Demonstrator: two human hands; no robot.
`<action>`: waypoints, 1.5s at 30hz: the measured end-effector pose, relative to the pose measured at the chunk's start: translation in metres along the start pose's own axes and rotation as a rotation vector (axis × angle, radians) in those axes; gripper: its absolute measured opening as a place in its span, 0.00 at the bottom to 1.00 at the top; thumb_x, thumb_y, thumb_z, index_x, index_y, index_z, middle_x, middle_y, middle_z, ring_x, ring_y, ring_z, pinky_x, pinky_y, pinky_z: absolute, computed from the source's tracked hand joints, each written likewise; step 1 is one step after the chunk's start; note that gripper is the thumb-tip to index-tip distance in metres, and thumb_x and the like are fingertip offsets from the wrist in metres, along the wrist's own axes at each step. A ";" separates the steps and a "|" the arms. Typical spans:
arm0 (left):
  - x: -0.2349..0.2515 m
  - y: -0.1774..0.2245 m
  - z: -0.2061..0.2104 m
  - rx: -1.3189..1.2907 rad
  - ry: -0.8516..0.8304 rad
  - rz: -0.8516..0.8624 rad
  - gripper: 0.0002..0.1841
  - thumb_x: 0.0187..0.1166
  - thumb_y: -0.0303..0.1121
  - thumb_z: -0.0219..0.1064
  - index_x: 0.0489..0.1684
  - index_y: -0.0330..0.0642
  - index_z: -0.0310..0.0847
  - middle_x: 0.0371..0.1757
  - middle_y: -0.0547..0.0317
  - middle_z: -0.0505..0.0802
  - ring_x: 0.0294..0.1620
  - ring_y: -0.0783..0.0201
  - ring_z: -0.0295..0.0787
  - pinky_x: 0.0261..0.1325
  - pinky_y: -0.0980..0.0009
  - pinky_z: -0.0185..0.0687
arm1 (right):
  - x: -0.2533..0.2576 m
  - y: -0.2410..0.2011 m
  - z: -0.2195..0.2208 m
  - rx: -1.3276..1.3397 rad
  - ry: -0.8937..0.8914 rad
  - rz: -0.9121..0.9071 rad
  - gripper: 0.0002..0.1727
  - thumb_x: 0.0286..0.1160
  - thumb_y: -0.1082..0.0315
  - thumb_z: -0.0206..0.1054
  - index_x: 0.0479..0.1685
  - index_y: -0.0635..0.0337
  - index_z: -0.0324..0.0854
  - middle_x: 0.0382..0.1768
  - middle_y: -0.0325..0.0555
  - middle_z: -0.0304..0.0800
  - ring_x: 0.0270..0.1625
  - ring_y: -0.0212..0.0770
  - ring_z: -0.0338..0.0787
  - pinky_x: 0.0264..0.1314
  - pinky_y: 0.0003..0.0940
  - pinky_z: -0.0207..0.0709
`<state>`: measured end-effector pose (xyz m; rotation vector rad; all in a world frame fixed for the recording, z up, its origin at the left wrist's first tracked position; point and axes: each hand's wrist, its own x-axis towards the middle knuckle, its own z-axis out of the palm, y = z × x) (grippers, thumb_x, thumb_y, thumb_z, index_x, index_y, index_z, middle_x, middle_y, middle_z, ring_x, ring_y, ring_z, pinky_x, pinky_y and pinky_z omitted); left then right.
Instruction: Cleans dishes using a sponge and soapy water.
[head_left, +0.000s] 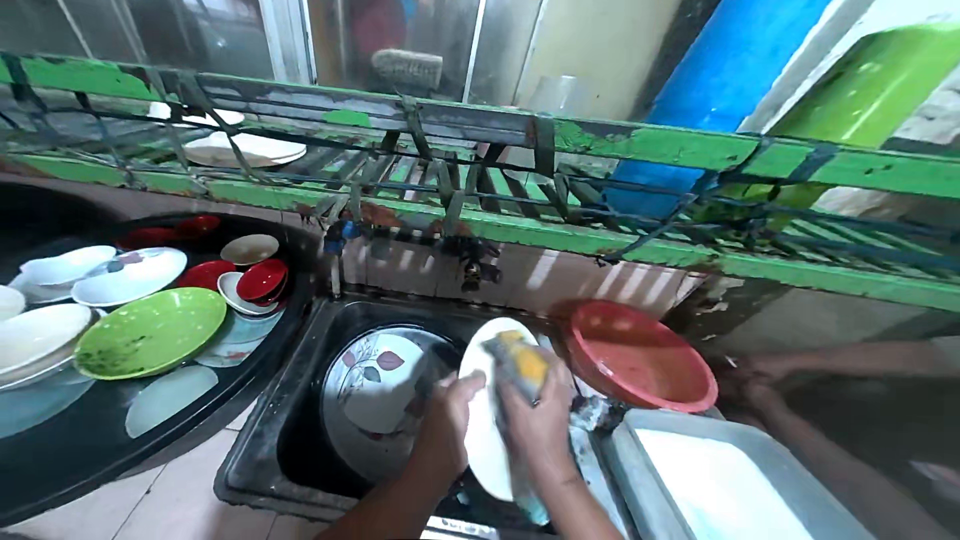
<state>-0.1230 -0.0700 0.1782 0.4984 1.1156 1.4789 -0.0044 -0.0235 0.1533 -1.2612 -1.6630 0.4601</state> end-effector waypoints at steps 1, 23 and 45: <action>0.007 0.003 0.003 -0.031 0.072 0.028 0.14 0.90 0.31 0.53 0.58 0.29 0.80 0.43 0.47 0.92 0.43 0.61 0.91 0.49 0.62 0.89 | -0.015 -0.007 0.007 -0.012 -0.009 -0.162 0.32 0.57 0.55 0.76 0.60 0.70 0.86 0.61 0.69 0.87 0.68 0.68 0.83 0.72 0.67 0.72; -0.020 0.020 -0.004 0.422 -0.014 0.297 0.22 0.90 0.41 0.50 0.53 0.31 0.84 0.41 0.54 0.91 0.43 0.70 0.89 0.53 0.68 0.86 | 0.044 0.049 -0.050 1.124 0.164 0.717 0.14 0.91 0.61 0.45 0.46 0.54 0.75 0.25 0.38 0.85 0.25 0.32 0.88 0.27 0.33 0.86; -0.046 -0.016 0.019 0.369 -0.415 -0.207 0.58 0.56 0.08 0.57 0.97 0.52 0.36 0.95 0.50 0.54 0.91 0.62 0.58 0.85 0.61 0.67 | 0.036 0.072 -0.038 0.255 -0.047 0.539 0.33 0.71 0.67 0.70 0.78 0.68 0.67 0.57 0.62 0.86 0.52 0.49 0.90 0.55 0.51 0.84</action>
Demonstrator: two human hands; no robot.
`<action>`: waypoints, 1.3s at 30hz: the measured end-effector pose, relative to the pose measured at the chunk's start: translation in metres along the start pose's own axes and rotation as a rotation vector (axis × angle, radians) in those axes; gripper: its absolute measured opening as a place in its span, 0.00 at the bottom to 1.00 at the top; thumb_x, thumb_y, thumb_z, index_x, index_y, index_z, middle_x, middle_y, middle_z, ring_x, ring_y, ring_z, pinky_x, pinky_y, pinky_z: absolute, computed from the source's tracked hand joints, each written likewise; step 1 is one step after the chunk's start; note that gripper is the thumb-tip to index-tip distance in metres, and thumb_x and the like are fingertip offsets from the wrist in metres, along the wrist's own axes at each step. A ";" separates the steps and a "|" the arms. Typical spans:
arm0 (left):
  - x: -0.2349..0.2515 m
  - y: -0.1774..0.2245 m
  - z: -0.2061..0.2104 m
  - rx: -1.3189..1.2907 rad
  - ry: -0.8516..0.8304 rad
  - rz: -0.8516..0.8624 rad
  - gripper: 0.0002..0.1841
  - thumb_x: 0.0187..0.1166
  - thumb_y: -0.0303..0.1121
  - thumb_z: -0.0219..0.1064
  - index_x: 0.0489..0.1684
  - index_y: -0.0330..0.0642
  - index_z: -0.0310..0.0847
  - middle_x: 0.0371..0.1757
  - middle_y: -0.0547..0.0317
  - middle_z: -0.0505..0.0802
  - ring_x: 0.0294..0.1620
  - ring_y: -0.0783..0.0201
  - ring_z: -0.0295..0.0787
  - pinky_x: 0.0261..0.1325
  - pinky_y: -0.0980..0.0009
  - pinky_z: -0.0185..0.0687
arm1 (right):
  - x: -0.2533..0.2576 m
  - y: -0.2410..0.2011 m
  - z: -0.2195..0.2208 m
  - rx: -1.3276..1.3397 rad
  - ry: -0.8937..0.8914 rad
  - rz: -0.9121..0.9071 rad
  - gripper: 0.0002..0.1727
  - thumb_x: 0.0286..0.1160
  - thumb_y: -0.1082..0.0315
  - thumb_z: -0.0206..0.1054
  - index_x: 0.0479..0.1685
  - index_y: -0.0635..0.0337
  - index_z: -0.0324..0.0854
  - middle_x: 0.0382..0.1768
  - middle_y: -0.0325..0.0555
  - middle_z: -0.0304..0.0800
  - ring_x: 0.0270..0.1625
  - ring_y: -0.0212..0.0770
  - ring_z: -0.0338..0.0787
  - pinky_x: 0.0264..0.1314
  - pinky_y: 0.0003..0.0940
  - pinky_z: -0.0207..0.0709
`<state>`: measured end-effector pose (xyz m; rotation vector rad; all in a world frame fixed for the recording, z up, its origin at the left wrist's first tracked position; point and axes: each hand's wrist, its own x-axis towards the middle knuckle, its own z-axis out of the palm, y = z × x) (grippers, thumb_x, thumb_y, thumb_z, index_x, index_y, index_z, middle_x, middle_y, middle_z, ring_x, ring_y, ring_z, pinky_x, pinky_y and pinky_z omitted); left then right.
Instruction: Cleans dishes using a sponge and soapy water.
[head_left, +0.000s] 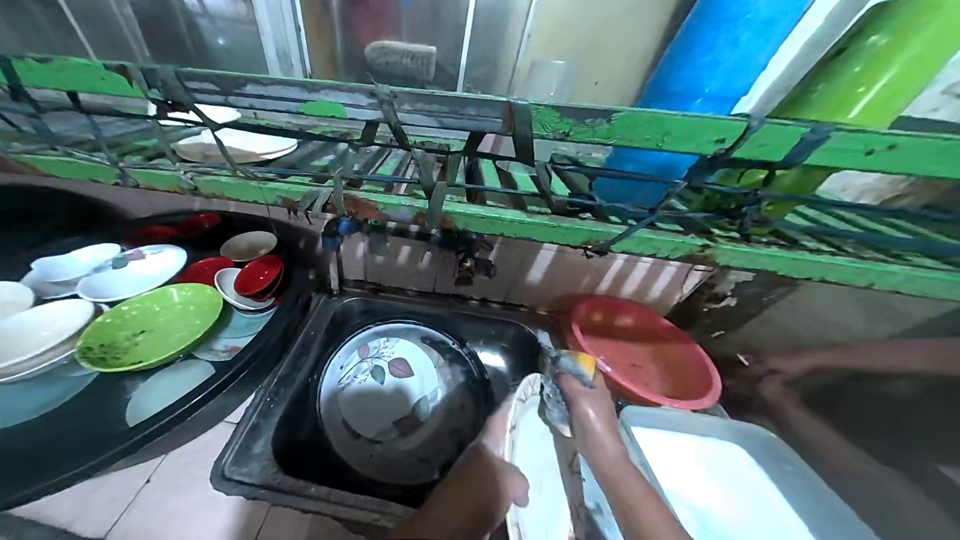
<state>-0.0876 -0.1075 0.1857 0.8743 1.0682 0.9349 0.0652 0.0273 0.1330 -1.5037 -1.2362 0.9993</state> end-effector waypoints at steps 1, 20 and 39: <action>0.001 -0.001 0.001 -0.043 -0.004 -0.032 0.57 0.58 0.09 0.58 0.97 0.52 0.37 0.93 0.51 0.58 0.89 0.63 0.62 0.83 0.61 0.69 | 0.000 -0.010 -0.002 -0.034 0.001 -0.012 0.33 0.70 0.68 0.70 0.78 0.67 0.68 0.55 0.61 0.87 0.51 0.49 0.90 0.55 0.52 0.84; 0.032 0.022 -0.018 0.020 -0.066 -0.096 0.33 0.53 0.10 0.59 0.67 0.40 0.67 0.46 0.60 0.85 0.43 0.72 0.84 0.45 0.72 0.82 | -0.031 -0.015 0.012 0.104 -0.135 -0.598 0.33 0.59 0.62 0.78 0.65 0.73 0.78 0.57 0.53 0.90 0.58 0.35 0.90 0.63 0.34 0.87; 0.047 0.018 -0.013 -0.360 0.271 0.021 0.24 0.88 0.30 0.57 0.83 0.40 0.63 0.53 0.49 0.91 0.48 0.62 0.93 0.51 0.64 0.91 | -0.027 -0.008 0.025 -0.116 -0.045 -0.281 0.37 0.66 0.63 0.77 0.77 0.70 0.73 0.65 0.64 0.86 0.66 0.52 0.88 0.71 0.52 0.81</action>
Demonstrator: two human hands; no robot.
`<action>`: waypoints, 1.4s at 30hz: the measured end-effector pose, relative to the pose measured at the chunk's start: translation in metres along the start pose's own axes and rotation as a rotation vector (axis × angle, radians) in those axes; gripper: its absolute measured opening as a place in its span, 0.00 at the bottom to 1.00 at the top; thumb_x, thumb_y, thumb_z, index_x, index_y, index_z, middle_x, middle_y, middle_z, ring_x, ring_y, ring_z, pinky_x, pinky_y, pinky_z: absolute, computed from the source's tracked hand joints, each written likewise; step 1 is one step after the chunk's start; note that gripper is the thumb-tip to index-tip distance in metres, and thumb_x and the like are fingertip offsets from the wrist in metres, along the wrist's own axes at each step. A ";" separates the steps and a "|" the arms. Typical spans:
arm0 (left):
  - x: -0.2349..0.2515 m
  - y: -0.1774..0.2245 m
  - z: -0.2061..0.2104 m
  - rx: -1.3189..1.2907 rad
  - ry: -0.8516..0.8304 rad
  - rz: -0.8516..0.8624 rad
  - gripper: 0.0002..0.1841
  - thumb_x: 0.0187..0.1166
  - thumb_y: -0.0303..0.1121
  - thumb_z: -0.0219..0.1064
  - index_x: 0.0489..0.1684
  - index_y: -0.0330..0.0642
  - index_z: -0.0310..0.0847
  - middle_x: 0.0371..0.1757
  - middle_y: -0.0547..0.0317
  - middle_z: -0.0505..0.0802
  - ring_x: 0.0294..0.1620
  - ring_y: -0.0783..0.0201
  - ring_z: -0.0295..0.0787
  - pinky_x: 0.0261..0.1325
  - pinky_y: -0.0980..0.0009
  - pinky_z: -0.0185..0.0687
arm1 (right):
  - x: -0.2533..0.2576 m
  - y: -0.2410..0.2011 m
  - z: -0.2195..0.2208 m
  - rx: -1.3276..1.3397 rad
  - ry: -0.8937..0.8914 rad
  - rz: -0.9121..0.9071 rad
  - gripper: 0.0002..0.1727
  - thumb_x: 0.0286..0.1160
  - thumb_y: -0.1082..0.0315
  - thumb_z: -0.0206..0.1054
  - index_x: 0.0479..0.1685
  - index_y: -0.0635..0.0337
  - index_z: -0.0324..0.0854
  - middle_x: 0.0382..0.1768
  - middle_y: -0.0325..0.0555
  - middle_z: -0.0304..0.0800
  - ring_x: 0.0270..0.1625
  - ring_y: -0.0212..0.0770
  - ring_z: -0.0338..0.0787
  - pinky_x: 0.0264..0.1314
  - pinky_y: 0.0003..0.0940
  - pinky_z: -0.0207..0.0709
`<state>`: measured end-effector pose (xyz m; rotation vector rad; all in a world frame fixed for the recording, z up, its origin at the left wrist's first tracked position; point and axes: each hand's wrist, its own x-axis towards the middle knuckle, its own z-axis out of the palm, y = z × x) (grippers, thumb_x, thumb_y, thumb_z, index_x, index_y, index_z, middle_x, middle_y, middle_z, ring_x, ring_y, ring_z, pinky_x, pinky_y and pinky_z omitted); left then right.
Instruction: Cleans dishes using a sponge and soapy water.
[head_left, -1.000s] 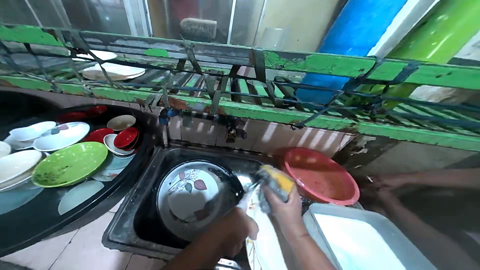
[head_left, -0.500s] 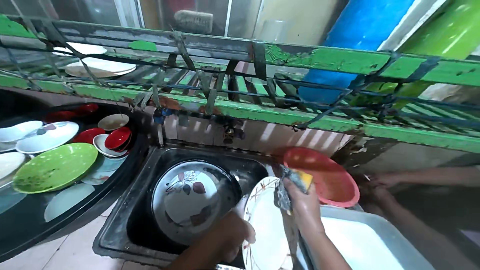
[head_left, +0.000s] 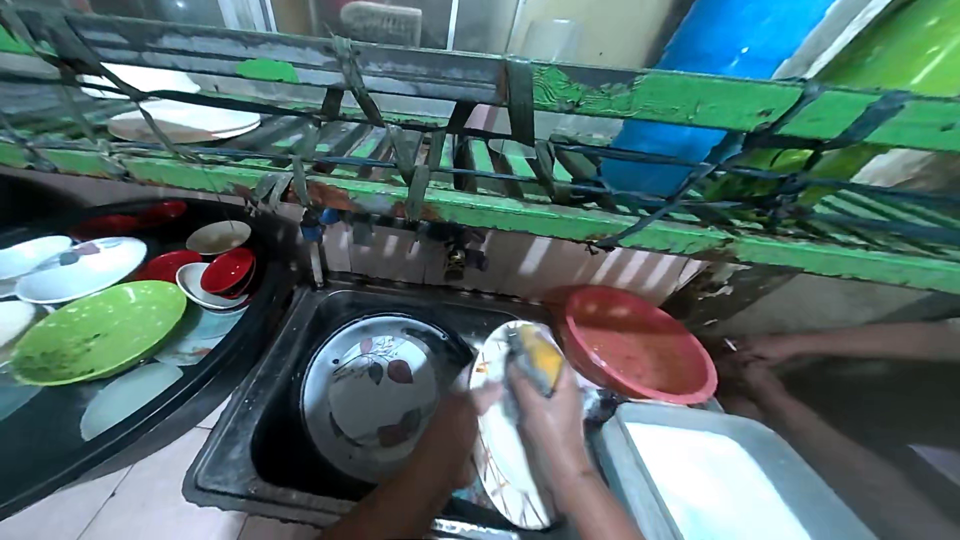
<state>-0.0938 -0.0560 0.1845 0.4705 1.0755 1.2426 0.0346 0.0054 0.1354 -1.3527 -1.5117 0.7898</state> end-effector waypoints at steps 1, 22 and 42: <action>0.004 0.001 -0.004 -0.001 0.040 0.085 0.20 0.91 0.34 0.55 0.78 0.38 0.68 0.52 0.51 0.91 0.49 0.64 0.91 0.53 0.65 0.90 | -0.016 0.001 0.010 0.017 -0.073 -0.146 0.38 0.63 0.60 0.77 0.75 0.71 0.75 0.66 0.63 0.87 0.68 0.49 0.88 0.74 0.47 0.81; -0.026 0.014 -0.043 -0.084 0.206 0.120 0.21 0.93 0.44 0.53 0.70 0.36 0.76 0.50 0.47 0.93 0.49 0.57 0.94 0.52 0.58 0.92 | 0.012 0.030 -0.027 -0.378 0.005 -0.315 0.34 0.61 0.55 0.76 0.67 0.69 0.83 0.65 0.73 0.83 0.72 0.76 0.78 0.77 0.71 0.68; 0.084 -0.036 -0.178 0.796 0.834 0.054 0.27 0.87 0.32 0.58 0.85 0.30 0.63 0.76 0.30 0.79 0.78 0.37 0.75 0.79 0.42 0.69 | -0.078 0.034 -0.192 0.004 -0.148 0.159 0.35 0.61 0.72 0.71 0.72 0.78 0.66 0.57 0.50 0.86 0.52 0.28 0.89 0.57 0.31 0.87</action>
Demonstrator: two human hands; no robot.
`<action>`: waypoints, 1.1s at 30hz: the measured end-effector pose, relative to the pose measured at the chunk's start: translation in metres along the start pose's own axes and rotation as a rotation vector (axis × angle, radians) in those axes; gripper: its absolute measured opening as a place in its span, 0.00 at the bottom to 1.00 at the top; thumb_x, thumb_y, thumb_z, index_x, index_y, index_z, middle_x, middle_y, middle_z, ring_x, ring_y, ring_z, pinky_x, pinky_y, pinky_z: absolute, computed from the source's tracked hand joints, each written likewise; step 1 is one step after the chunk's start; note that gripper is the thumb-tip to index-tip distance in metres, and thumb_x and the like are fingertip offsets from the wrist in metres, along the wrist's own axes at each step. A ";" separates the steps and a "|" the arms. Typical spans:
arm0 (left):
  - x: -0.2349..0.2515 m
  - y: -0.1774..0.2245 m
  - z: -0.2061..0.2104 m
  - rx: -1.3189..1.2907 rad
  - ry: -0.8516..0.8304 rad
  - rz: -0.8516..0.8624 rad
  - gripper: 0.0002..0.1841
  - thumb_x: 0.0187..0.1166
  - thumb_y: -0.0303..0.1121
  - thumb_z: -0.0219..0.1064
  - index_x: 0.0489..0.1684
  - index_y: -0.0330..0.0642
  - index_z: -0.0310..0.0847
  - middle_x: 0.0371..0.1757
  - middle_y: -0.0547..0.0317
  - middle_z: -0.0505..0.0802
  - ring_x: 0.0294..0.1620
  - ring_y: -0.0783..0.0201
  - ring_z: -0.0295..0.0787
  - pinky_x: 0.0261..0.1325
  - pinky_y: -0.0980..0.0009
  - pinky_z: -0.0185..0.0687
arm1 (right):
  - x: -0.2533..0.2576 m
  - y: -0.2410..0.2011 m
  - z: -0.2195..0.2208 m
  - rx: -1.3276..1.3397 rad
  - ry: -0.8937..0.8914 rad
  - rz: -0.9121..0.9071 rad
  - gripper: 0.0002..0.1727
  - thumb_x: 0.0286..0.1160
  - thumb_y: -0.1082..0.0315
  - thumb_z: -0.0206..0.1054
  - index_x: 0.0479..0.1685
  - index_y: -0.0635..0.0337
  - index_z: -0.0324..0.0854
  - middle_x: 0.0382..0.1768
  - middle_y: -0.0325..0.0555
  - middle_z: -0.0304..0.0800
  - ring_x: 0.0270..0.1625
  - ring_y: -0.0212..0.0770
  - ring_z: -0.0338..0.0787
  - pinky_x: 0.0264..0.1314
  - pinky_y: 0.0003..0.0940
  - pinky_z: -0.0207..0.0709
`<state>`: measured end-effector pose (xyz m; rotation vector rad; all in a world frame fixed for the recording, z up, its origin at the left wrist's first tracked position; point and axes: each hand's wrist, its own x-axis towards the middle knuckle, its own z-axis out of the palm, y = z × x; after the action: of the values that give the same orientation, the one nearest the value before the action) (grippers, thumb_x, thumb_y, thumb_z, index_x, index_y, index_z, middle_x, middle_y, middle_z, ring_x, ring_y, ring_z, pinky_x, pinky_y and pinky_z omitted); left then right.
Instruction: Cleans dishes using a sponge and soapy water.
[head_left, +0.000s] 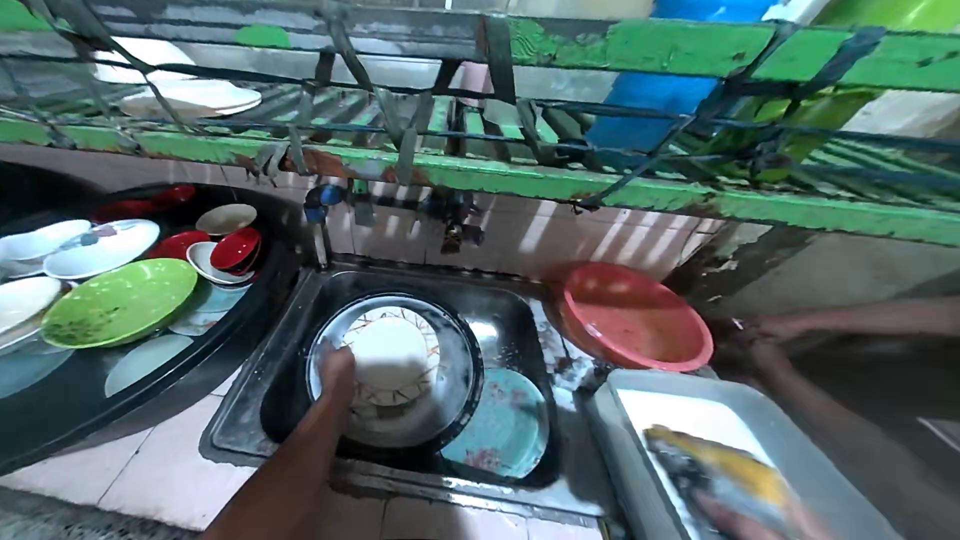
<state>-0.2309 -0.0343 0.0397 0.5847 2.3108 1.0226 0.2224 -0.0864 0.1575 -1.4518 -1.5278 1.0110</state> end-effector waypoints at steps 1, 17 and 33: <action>-0.002 0.000 0.012 0.071 -0.008 0.086 0.29 0.88 0.32 0.56 0.88 0.30 0.58 0.81 0.29 0.75 0.82 0.36 0.70 0.83 0.42 0.64 | 0.001 0.010 -0.020 -0.036 0.075 0.058 0.36 0.63 0.70 0.70 0.74 0.77 0.64 0.57 0.51 0.84 0.50 0.29 0.89 0.55 0.32 0.87; -0.195 0.037 0.190 1.032 -0.926 0.399 0.44 0.78 0.41 0.65 0.91 0.26 0.48 0.92 0.32 0.56 0.87 0.32 0.60 0.77 0.34 0.67 | 0.023 0.106 -0.047 -0.813 -0.196 0.396 0.39 0.65 0.54 0.79 0.77 0.65 0.76 0.77 0.69 0.75 0.81 0.74 0.69 0.79 0.72 0.64; -0.132 0.114 0.044 -0.211 -0.740 0.044 0.17 0.77 0.22 0.61 0.64 0.28 0.78 0.58 0.38 0.86 0.56 0.50 0.83 0.59 0.51 0.79 | 0.047 0.038 -0.006 -0.107 0.293 0.105 0.41 0.67 0.62 0.73 0.80 0.74 0.64 0.67 0.70 0.79 0.62 0.52 0.86 0.64 0.51 0.82</action>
<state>-0.0845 -0.0164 0.1421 0.7698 1.5304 0.8610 0.2402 -0.0386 0.1254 -1.6875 -1.3209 0.7458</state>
